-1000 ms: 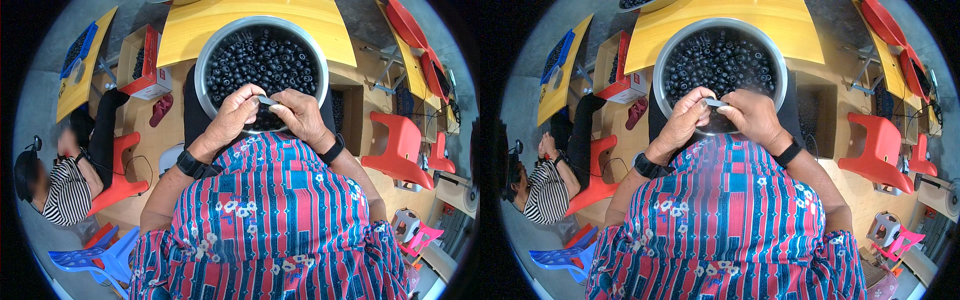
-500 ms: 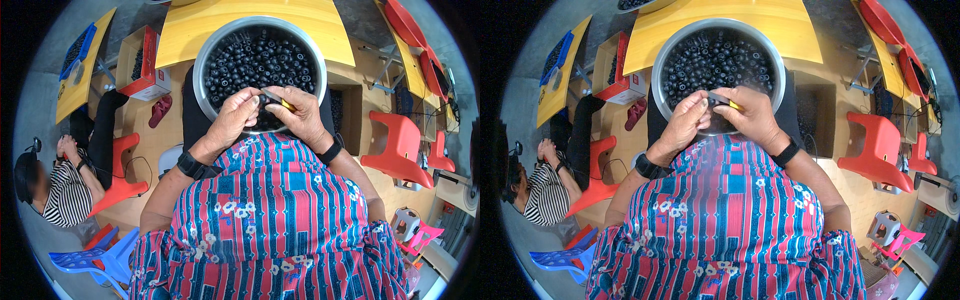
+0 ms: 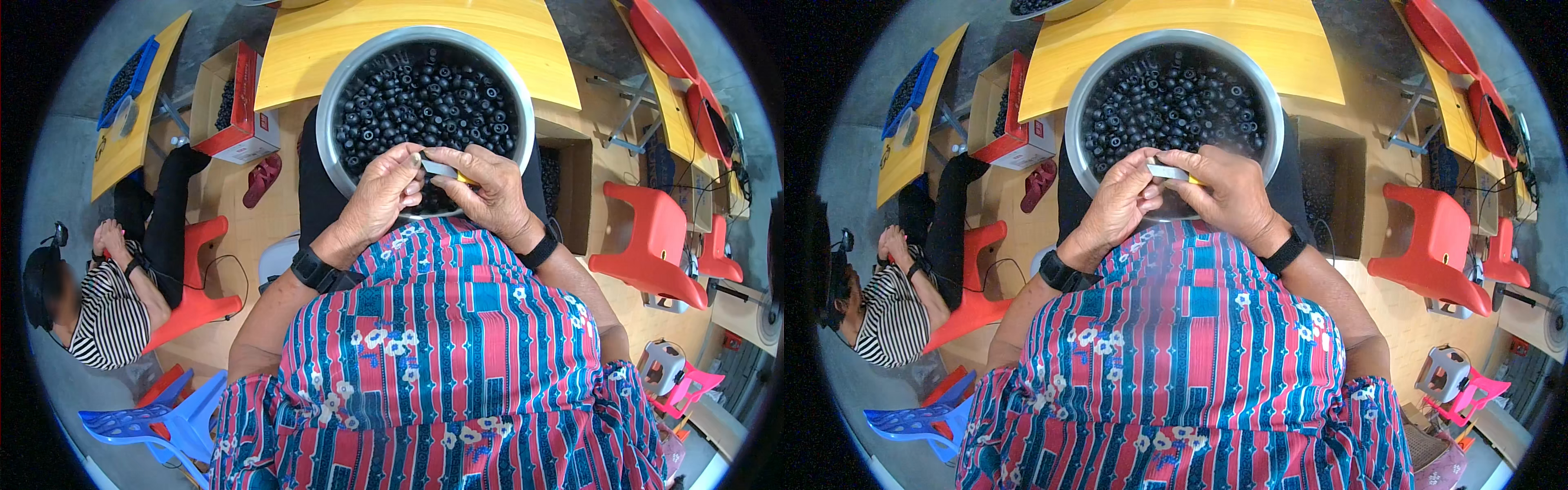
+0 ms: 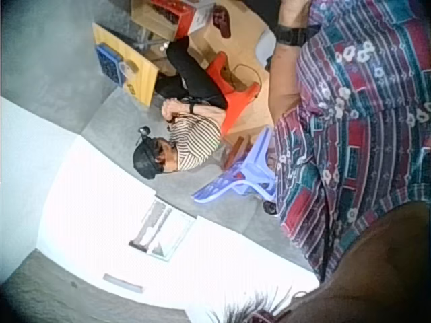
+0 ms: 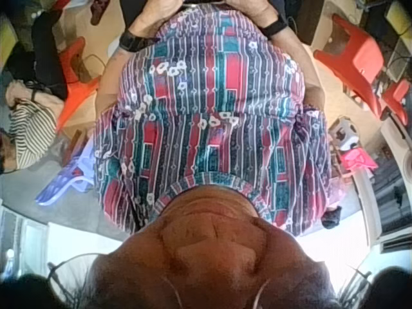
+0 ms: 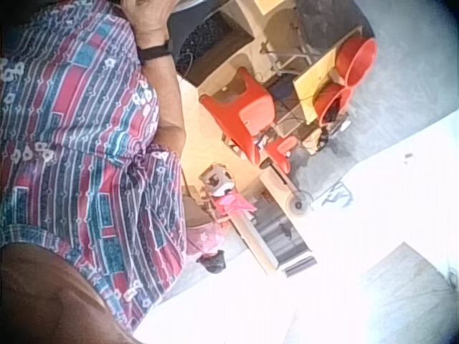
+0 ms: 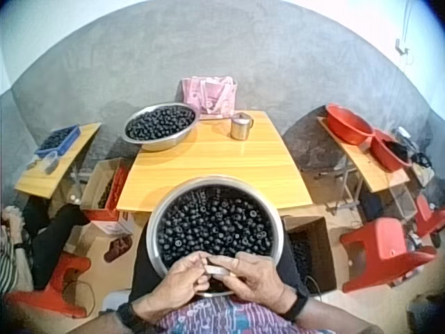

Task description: Sorting small black rubber or plastic industrial components in a large metal bowl.

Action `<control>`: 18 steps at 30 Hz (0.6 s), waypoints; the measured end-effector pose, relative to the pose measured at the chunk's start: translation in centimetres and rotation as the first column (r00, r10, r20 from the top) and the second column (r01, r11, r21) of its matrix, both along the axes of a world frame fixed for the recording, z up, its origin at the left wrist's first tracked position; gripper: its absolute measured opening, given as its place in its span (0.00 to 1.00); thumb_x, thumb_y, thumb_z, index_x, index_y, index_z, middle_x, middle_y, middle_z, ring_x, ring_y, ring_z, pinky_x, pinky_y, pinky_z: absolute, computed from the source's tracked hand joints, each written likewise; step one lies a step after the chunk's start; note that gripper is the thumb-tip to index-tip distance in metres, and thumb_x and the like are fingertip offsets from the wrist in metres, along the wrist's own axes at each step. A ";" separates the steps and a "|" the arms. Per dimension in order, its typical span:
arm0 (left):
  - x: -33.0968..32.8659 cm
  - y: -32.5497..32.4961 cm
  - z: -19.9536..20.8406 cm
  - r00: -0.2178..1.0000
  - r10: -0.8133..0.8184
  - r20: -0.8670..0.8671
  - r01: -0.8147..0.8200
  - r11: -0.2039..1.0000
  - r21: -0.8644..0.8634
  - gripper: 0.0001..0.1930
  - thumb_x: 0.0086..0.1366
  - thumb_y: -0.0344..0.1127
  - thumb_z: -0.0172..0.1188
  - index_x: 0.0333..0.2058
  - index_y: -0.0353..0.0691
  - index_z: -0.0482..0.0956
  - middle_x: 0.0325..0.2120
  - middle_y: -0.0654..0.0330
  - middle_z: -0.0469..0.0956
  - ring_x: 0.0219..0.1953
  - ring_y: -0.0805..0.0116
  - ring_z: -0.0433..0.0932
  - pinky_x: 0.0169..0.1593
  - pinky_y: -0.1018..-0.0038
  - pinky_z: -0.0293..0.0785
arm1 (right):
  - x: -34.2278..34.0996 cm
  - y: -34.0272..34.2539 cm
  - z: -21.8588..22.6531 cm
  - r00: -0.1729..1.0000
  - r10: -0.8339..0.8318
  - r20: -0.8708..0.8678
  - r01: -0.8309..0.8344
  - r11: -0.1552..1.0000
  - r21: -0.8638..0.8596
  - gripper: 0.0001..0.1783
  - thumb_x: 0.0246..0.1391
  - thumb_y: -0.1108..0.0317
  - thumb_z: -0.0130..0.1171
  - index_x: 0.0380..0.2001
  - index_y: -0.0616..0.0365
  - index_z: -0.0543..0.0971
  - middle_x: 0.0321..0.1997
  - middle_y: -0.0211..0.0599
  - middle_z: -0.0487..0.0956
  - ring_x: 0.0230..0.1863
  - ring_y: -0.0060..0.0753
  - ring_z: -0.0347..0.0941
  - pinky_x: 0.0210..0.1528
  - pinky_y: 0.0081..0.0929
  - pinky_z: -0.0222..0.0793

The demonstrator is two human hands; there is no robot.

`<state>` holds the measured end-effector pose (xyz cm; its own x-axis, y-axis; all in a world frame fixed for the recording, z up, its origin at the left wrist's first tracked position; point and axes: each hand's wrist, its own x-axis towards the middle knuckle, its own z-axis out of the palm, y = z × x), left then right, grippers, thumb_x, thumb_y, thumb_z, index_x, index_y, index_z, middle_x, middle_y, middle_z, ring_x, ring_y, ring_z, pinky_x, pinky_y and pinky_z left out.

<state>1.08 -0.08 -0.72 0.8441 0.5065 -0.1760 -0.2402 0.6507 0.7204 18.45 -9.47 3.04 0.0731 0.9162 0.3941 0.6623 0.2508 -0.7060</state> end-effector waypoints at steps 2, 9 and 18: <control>0.0 0.0 0.1 1.000 0.001 0.004 -0.001 1.000 0.003 0.10 0.74 0.38 0.48 0.48 0.40 0.71 0.31 0.71 0.67 0.27 0.85 0.61 0.29 0.86 0.59 | -0.1 0.1 -0.1 1.000 -0.009 -0.024 0.009 1.000 0.011 0.21 0.46 0.67 0.69 0.47 0.48 0.82 0.25 0.39 0.77 0.27 0.41 0.75 0.29 0.32 0.71; -0.1 0.1 0.8 0.998 -0.024 -0.052 0.033 0.982 0.185 0.12 0.75 0.40 0.47 0.47 0.39 0.70 0.27 0.72 0.64 0.26 0.85 0.59 0.29 0.86 0.59 | 0.3 0.1 0.1 0.990 -0.011 -0.137 0.006 0.999 -0.037 0.16 0.52 0.64 0.65 0.44 0.56 0.81 0.28 0.43 0.78 0.31 0.45 0.76 0.35 0.33 0.71; -0.5 0.4 1.4 0.993 -0.024 -0.113 0.069 0.908 0.412 0.13 0.75 0.42 0.47 0.46 0.37 0.71 0.24 0.73 0.61 0.23 0.86 0.57 0.28 0.85 0.57 | 0.4 -0.2 0.0 0.999 0.025 0.026 -0.024 0.998 -0.050 0.11 0.54 0.59 0.61 0.35 0.54 0.81 0.26 0.39 0.76 0.30 0.46 0.76 0.32 0.37 0.71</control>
